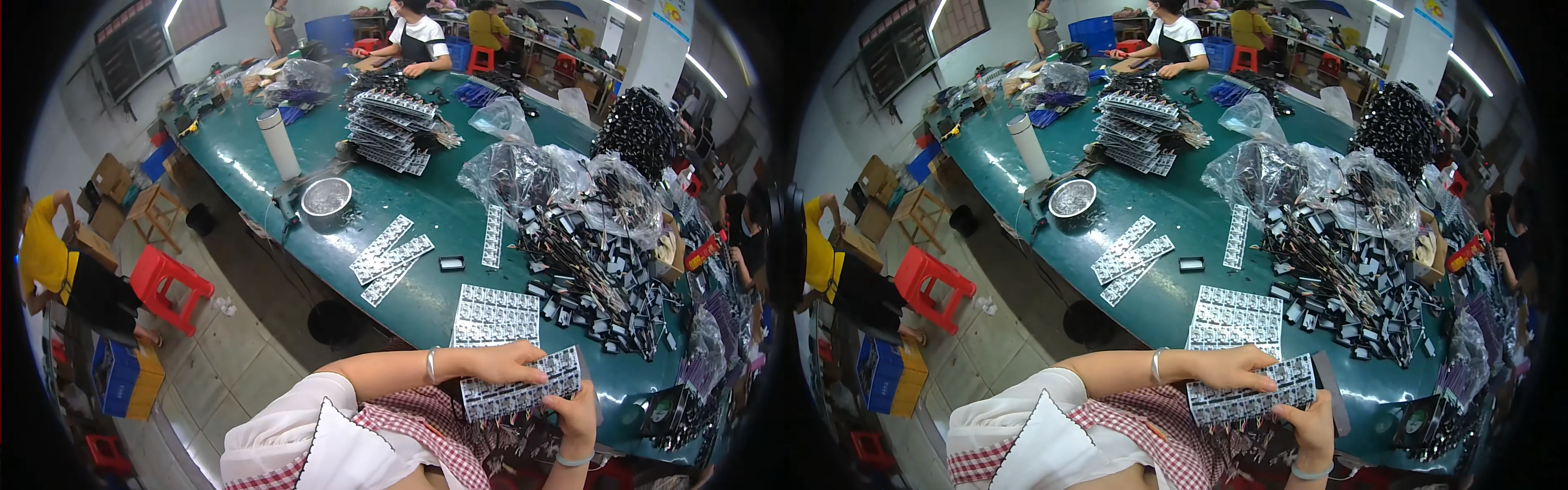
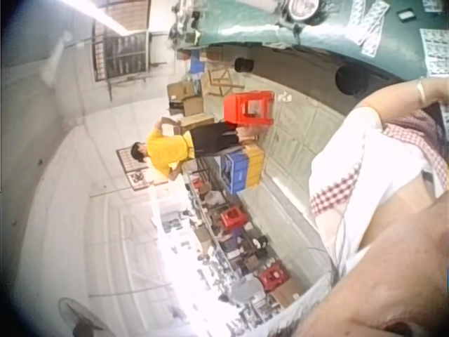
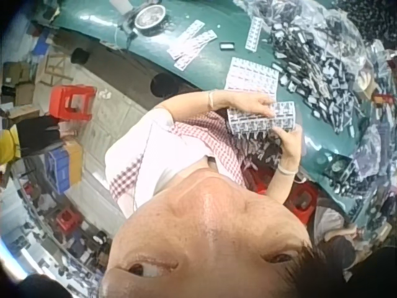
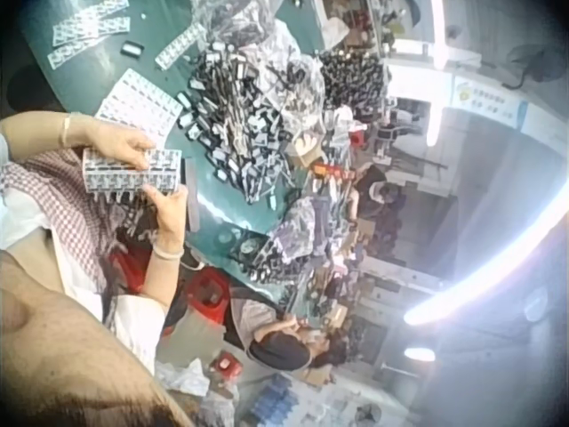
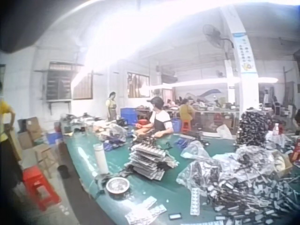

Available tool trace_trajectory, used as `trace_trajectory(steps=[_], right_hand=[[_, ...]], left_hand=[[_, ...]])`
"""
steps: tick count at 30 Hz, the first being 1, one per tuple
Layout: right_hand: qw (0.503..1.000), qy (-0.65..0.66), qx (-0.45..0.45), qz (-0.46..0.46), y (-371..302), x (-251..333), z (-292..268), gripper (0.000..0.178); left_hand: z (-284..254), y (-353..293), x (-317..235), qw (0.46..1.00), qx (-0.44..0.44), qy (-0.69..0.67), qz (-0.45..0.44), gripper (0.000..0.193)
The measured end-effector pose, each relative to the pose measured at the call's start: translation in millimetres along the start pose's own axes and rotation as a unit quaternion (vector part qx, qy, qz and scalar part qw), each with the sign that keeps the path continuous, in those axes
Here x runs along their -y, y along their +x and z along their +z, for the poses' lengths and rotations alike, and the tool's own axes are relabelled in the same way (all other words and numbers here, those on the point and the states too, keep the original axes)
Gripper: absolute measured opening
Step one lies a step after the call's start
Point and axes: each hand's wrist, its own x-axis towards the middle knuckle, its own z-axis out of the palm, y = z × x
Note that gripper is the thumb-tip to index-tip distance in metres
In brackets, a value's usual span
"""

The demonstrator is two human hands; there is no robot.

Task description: Connecting wiring harnesses to LED circuit board strips using a heat gun.

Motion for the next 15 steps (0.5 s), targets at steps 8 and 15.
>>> trace_trajectory(steps=[8,15], right_hand=[[1.000,-0.015,-0.024,-0.006,14.2,-29.1,-21.2,0.023],[0.998,0.036,0.016,-0.038,10.4,-5.6,-14.0,0.031]], left_hand=[[12.5,5.7,-11.7,0.832,-0.098,0.542,-0.063,0.034],[2.0,9.9,11.8,0.994,-0.049,-0.091,-0.024,0.036]])
